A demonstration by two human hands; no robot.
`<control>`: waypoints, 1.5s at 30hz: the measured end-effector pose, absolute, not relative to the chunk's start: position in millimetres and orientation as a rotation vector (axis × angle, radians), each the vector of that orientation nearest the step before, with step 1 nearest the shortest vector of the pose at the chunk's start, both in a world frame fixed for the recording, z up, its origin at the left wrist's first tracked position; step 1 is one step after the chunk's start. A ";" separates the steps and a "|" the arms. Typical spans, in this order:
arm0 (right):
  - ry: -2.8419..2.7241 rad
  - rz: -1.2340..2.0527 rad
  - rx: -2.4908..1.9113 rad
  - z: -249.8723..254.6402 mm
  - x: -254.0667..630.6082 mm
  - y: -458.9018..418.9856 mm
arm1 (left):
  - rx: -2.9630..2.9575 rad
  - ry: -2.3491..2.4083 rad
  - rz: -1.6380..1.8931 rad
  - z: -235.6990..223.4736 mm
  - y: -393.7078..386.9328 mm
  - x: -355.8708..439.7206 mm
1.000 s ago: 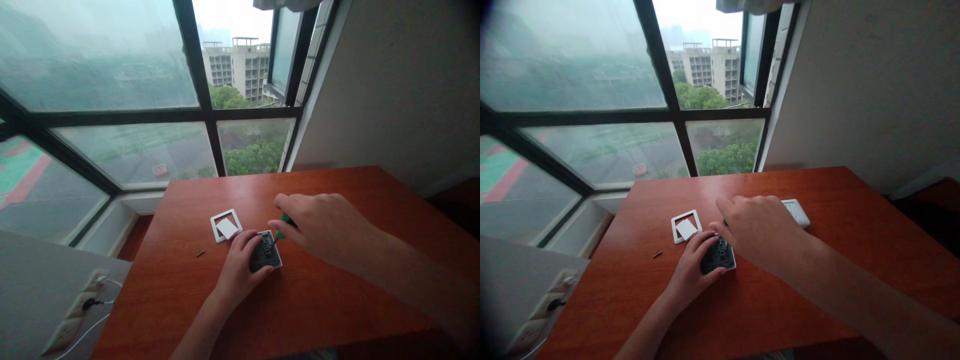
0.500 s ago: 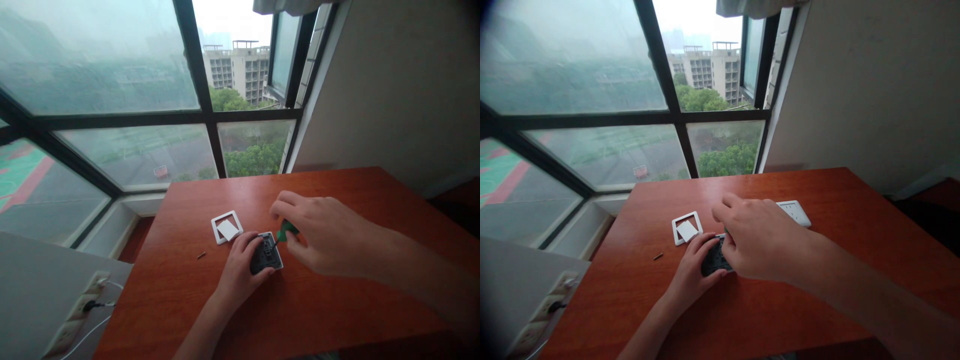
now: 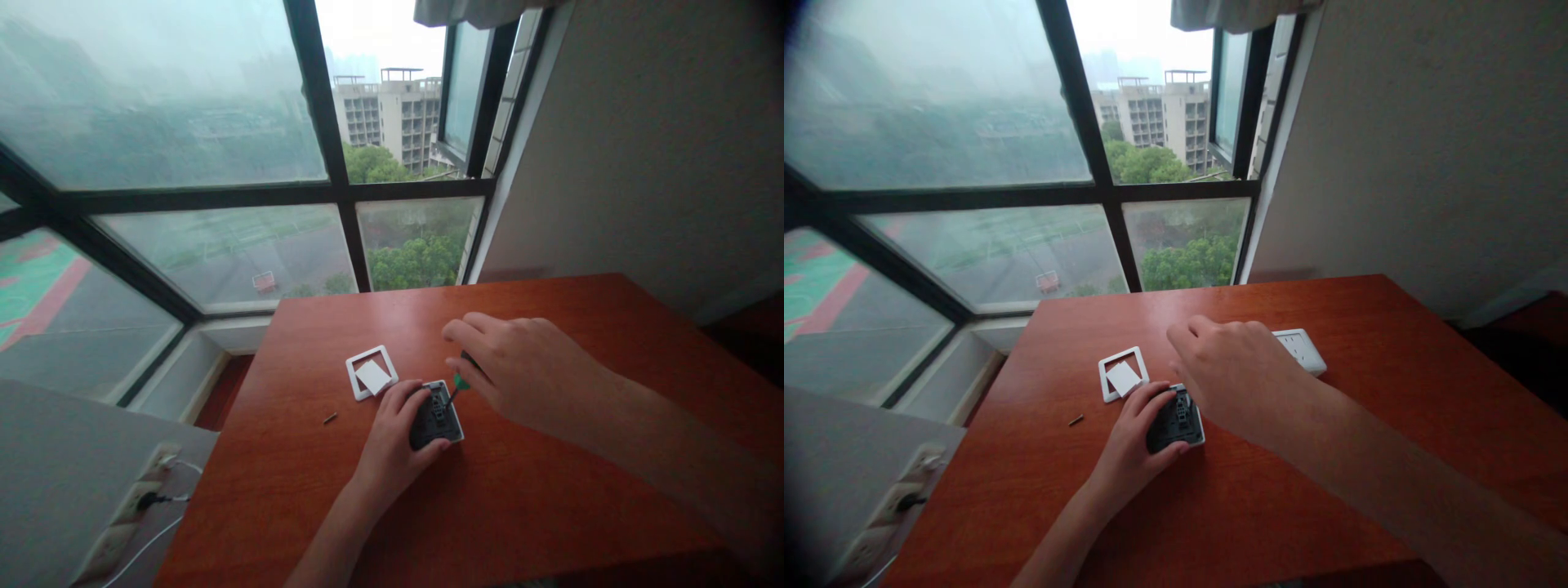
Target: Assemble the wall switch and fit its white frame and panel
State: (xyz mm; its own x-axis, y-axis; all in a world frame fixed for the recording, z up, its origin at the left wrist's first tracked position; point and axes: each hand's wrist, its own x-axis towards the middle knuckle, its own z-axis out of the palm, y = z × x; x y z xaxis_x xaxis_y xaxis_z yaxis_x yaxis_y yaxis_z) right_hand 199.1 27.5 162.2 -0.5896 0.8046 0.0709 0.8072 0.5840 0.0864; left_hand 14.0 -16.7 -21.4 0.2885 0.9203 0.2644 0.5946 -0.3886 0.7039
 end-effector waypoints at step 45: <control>-2.758 -0.049 -1.349 164.7 200.2 21.0 | 2.091 1.319 0.908 -19.0 -16.8 13.7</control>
